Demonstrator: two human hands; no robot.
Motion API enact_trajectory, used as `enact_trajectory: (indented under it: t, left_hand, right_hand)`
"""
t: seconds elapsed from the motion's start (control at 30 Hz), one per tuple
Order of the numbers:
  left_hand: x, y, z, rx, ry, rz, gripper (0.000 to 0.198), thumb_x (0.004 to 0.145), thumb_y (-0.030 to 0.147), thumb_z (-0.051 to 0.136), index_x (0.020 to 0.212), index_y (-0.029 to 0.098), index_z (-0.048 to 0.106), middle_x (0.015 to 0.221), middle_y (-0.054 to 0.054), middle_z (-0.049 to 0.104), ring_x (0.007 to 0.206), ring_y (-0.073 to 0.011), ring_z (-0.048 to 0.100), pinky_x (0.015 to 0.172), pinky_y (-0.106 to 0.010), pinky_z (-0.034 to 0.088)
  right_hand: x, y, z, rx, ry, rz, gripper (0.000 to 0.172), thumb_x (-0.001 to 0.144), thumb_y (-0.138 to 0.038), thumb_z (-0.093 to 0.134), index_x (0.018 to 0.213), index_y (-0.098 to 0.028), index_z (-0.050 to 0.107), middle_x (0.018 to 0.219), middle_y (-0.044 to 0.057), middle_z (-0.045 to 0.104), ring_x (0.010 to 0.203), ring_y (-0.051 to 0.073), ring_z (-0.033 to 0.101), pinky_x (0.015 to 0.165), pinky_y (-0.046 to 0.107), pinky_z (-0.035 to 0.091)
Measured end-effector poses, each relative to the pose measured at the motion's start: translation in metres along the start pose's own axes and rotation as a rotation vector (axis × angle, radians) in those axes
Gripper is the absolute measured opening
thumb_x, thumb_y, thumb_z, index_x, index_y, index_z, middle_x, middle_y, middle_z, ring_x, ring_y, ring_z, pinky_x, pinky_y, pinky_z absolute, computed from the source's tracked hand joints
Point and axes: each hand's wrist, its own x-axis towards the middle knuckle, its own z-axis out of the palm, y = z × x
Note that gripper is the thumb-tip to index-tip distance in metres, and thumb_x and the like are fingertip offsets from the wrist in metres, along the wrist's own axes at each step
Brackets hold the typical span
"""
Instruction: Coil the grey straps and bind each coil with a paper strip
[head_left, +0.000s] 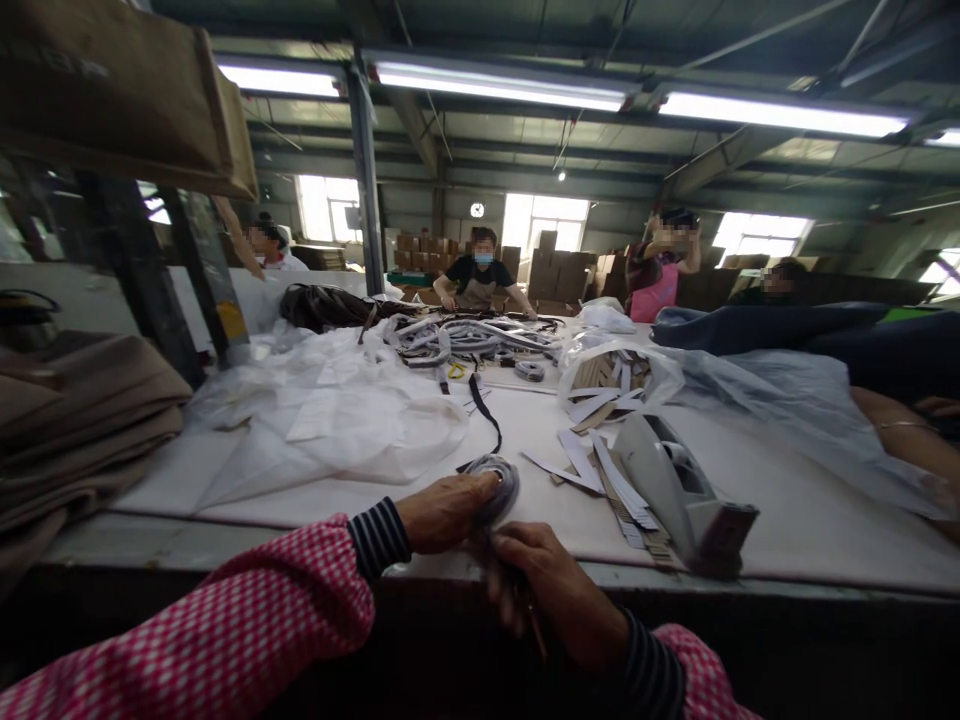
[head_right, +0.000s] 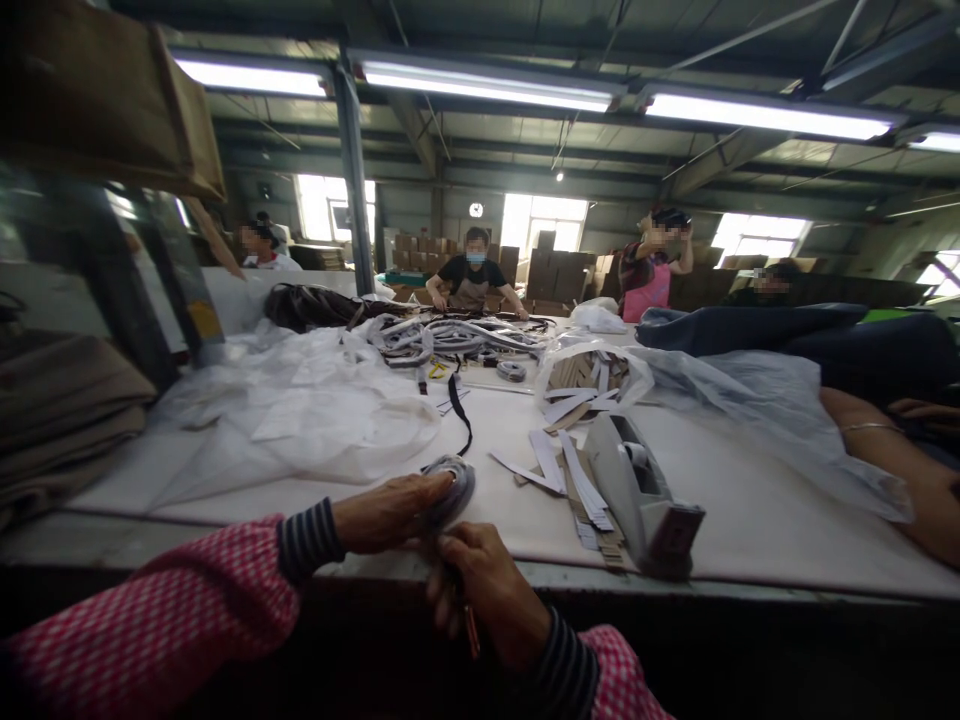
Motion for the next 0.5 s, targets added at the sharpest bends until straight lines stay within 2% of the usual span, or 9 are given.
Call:
enact_trajectory:
  t: [0.07, 0.13, 0.17, 0.23, 0.37, 0.5]
  left_hand:
    - [0.006, 0.002, 0.002, 0.039, -0.016, 0.026, 0.028, 0.077, 0.028, 0.073, 0.094, 0.023, 0.051, 0.085, -0.005, 0.062, 0.072, -0.0222, 0.056, 0.065, -0.033, 0.04]
    - [0.013, 0.005, 0.003, 0.07, -0.04, 0.061, 0.027, 0.08, 0.032, 0.073, 0.096, 0.022, 0.055, 0.095, -0.009, 0.066, 0.083, -0.0266, 0.061, 0.074, -0.035, 0.045]
    - [0.017, 0.007, 0.003, 0.083, -0.055, 0.079, 0.027, 0.08, 0.031, 0.073, 0.099, 0.021, 0.057, 0.1, -0.01, 0.068, 0.089, -0.0283, 0.062, 0.079, -0.036, 0.046]
    - [0.024, 0.01, 0.003, 0.112, -0.086, 0.101, 0.027, 0.08, 0.025, 0.072, 0.104, 0.021, 0.059, 0.105, -0.011, 0.069, 0.095, -0.0292, 0.063, 0.085, -0.037, 0.047]
    - [0.038, 0.013, 0.0, 0.188, -0.151, 0.076, 0.022, 0.078, 0.006, 0.064, 0.095, 0.019, 0.063, 0.088, -0.008, 0.07, 0.081, -0.0251, 0.063, 0.077, -0.034, 0.048]
    - [0.04, 0.014, -0.004, 0.211, -0.202, 0.071, 0.022, 0.075, 0.002, 0.066, 0.089, 0.019, 0.065, 0.082, -0.004, 0.067, 0.076, -0.0219, 0.061, 0.071, -0.03, 0.045]
  right_hand:
    - [-0.009, -0.007, -0.009, -0.319, 0.104, -0.217, 0.019, 0.093, -0.035, 0.061, 0.101, -0.019, 0.067, 0.083, 0.005, 0.07, 0.072, 0.021, 0.066, 0.062, 0.031, 0.055]
    - [-0.013, -0.013, -0.017, -0.68, 0.231, -0.493, 0.021, 0.09, -0.024, 0.067, 0.111, -0.022, 0.065, 0.11, 0.008, 0.067, 0.105, 0.028, 0.061, 0.091, 0.043, 0.053]
    - [-0.012, -0.015, -0.019, -0.822, 0.28, -0.604, 0.028, 0.087, -0.019, 0.07, 0.114, -0.022, 0.063, 0.12, 0.009, 0.064, 0.115, 0.03, 0.056, 0.099, 0.046, 0.049]
    - [-0.006, -0.014, -0.023, -1.06, 0.339, -0.751, 0.035, 0.084, -0.015, 0.072, 0.116, -0.02, 0.059, 0.124, 0.011, 0.062, 0.118, 0.032, 0.054, 0.102, 0.05, 0.048]
    - [0.005, -0.006, -0.029, -1.149, 0.366, -0.734, 0.026, 0.088, -0.013, 0.07, 0.11, -0.019, 0.057, 0.113, 0.01, 0.064, 0.109, 0.029, 0.057, 0.095, 0.047, 0.053]
    - [0.006, -0.005, -0.035, -1.159, 0.334, -0.699, 0.019, 0.091, -0.012, 0.067, 0.106, -0.02, 0.059, 0.109, 0.007, 0.063, 0.107, 0.027, 0.057, 0.094, 0.044, 0.053]
